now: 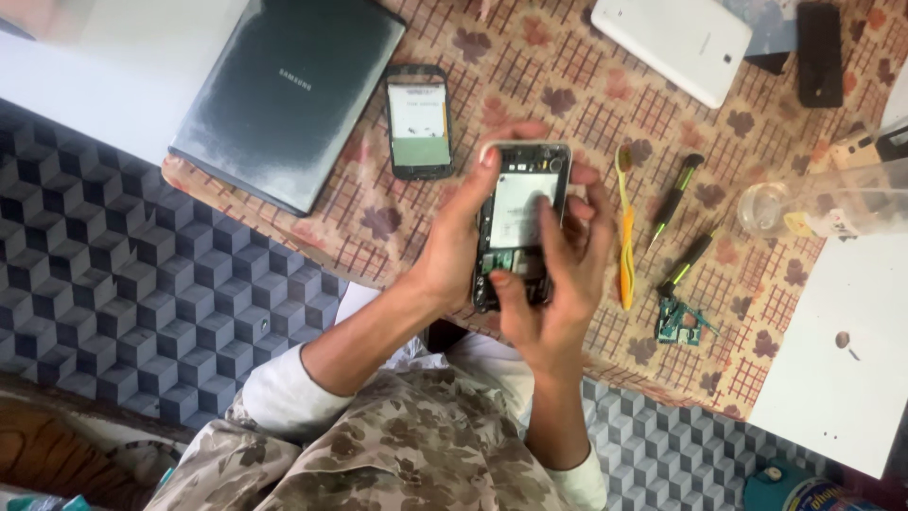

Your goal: The person disassembles a white smartphone, removes the back cover and internal components, cleans the interior with a toothbrush, and reassembles the device using a screwdriver. The person handles the phone casing, motherboard, and battery during the process.

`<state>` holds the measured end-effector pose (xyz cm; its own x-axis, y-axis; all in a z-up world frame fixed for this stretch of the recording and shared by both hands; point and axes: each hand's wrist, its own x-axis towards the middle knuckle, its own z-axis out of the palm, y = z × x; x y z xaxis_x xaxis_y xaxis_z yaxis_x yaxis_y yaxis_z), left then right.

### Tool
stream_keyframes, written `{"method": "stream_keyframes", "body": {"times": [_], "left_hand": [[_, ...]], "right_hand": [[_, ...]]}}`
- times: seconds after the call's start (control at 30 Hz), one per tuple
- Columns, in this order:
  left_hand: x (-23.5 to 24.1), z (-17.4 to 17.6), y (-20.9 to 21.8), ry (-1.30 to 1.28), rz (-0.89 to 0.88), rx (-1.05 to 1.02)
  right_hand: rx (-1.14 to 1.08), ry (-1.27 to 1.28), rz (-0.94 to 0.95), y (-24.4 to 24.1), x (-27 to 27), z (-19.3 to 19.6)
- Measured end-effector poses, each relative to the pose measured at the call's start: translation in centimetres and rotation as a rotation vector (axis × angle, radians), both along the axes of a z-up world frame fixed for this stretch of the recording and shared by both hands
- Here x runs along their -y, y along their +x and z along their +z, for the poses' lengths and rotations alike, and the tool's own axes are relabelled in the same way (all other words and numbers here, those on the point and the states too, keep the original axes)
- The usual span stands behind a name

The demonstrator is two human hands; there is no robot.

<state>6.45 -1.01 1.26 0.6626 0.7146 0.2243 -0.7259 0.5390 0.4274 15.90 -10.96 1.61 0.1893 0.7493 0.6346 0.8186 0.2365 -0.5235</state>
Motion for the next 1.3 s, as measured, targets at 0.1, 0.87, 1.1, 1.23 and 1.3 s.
{"method": "stream_keyframes", "body": {"times": [0.1,0.87,1.1,1.23,1.3], "left_hand": [[-0.6,0.1,-0.6,0.065,0.059,-0.056],[-1.6,-0.4,-0.3,0.061,0.257,-0.252],[-0.8,-1.4,0.0,0.272,0.433,-0.191],[-0.4,-0.9,0.0,0.269,0.494,-0.280],[-0.5,-0.6,-0.1,0.213,0.407,-0.233]], "right_hand": [[-0.258,0.056,-0.009,-0.4,-0.3,-0.2],[-1.214,-0.146,0.121,0.6,1.5,-2.0],[-0.700,-0.267,-0.148,-0.4,1.5,0.2],[-0.841,-0.264,-0.171,-0.4,1.5,-0.1],[-1.041,-0.229,-0.111,-0.2,1.5,-0.7]]}}
